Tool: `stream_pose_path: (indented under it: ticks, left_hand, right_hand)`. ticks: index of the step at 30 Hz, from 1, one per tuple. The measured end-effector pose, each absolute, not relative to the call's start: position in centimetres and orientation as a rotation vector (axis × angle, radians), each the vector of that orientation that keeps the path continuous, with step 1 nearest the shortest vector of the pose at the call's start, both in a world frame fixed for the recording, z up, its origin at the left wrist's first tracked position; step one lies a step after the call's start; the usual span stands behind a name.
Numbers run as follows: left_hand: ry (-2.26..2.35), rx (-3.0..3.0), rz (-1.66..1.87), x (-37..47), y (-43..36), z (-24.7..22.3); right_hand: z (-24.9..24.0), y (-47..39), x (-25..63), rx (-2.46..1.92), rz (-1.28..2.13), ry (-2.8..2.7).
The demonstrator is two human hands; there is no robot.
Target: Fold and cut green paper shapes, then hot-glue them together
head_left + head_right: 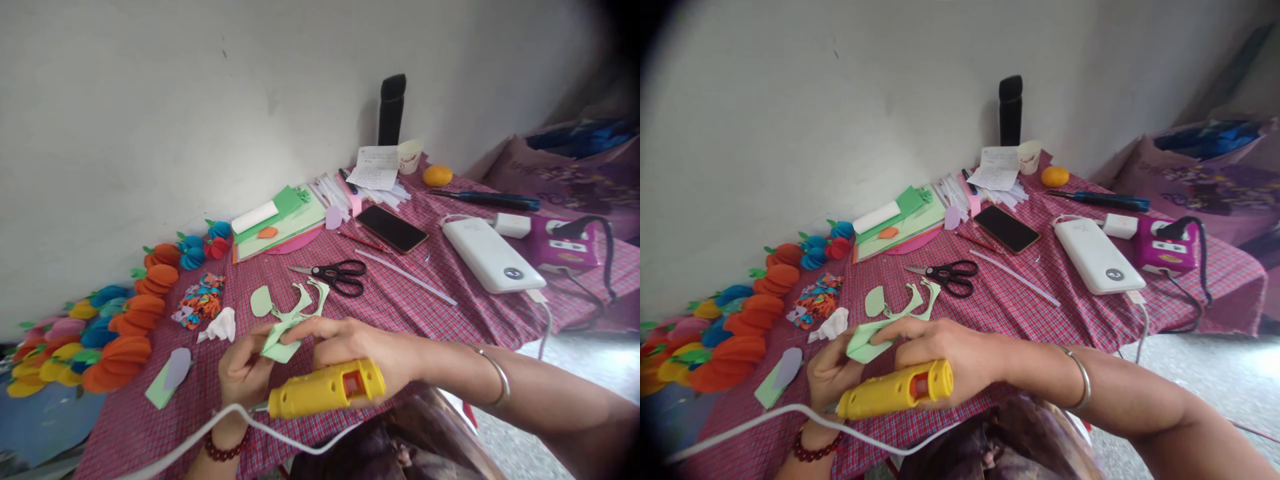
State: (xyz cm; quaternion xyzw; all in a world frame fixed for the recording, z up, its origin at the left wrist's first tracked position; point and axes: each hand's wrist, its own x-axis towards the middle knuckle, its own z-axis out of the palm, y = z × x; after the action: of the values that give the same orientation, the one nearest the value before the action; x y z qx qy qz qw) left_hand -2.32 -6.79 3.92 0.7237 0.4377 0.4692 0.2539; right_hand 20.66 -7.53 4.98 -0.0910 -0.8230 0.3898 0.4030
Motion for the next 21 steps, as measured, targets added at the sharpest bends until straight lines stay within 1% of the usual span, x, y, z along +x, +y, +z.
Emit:
stream_pose_path:
  ticks: [4, 7, 9, 14, 18, 21]
  left_hand:
    - [1.2, 1.615, 1.292, -2.3, -6.5, 3.2]
    - [1.164, 1.311, 1.377, -1.9, -6.4, 3.1]
    - [1.105, 1.219, 1.377, -1.6, -6.5, 3.3]
    - [1.039, 1.289, 1.25, -2.3, -6.9, 2.7]
    - [1.02, 1.338, 1.293, -3.2, -6.7, 1.0]
    - [1.009, 1.388, 1.262, -3.3, -6.6, 0.5]
  right_hand:
    - [5.4, -7.7, 20.4, -0.248, 1.153, -1.945]
    - [5.3, -7.7, 20.1, -0.277, 1.217, -1.906]
    - [5.1, -7.7, 19.9, -0.284, 1.248, -1.883]
    - [4.8, -7.9, 19.7, -0.238, 1.442, -1.687]
    - [4.6, -8.1, 19.7, -0.221, 1.706, -1.472]
    - [4.2, -8.2, 19.7, -0.213, 1.868, -1.383]
